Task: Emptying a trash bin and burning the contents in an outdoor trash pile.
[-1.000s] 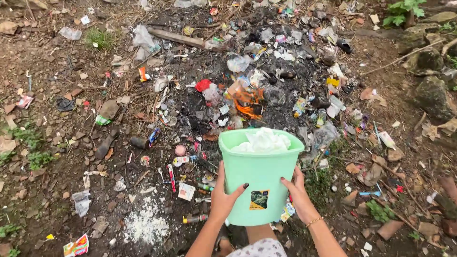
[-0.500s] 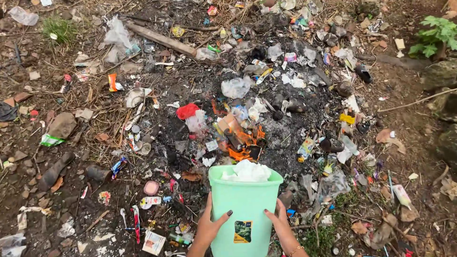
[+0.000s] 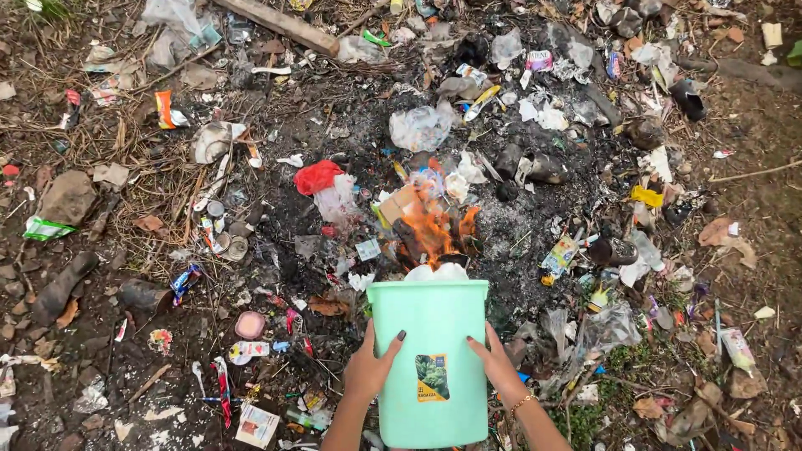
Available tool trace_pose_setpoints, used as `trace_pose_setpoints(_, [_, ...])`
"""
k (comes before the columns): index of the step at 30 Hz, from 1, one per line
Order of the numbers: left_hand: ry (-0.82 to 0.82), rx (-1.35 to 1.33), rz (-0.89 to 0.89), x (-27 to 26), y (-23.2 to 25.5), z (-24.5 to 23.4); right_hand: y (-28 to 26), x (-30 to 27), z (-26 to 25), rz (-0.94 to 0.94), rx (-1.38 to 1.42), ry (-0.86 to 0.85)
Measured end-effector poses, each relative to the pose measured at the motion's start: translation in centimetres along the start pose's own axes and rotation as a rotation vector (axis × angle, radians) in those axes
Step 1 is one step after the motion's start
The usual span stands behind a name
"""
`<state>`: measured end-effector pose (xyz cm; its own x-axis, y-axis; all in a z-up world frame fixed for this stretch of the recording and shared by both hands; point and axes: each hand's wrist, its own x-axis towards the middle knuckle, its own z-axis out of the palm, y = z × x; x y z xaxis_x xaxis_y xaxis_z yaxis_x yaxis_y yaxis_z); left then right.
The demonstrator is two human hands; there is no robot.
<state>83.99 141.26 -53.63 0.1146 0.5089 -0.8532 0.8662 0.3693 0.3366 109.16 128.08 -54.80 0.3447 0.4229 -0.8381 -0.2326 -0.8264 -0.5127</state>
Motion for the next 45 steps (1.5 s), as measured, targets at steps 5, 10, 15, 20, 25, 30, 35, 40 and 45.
trace_pose_setpoints(5, [-0.011, 0.057, -0.038, 0.4, 1.7, -1.8, -3.2, -0.6, 0.3, -0.015, -0.057, -0.036])
trace_pose_setpoints(10, [-0.026, 0.138, -0.056, 1.7, 1.7, -2.7, -3.5, -0.6, 0.2, 0.010, -0.085, -0.047])
trace_pose_setpoints(15, [-0.021, 0.231, -0.027, -0.3, 5.3, -6.3, -4.4, -1.7, 0.7, 0.054, -0.055, -0.032])
trace_pose_setpoints(20, [0.035, 0.287, -0.038, -1.2, 7.2, -8.1, -5.8, -4.0, 0.7, 0.061, -0.064, -0.021])
trace_pose_setpoints(25, [0.110, 0.253, -0.078, -2.3, 7.7, -9.1, -8.3, -7.0, -0.2, 0.047, 0.002, 0.024])
trace_pose_setpoints(30, [0.120, 0.175, -0.087, -3.5, 7.8, -9.1, -10.6, -9.0, -0.9, -0.045, 0.019, 0.024])
trace_pose_setpoints(35, [0.130, 0.126, -0.083, -6.4, 9.5, -10.5, -13.1, -10.6, -1.2, -0.059, 0.046, 0.021])
trace_pose_setpoints(40, [0.168, 0.090, -0.027, -7.5, 11.8, -11.0, -15.2, -10.9, -2.8, -0.124, 0.066, 0.022])
trace_pose_setpoints(45, [0.128, 0.105, 0.007, -9.1, 13.2, -11.2, -18.0, -12.2, -4.2, -0.097, 0.015, 0.024])
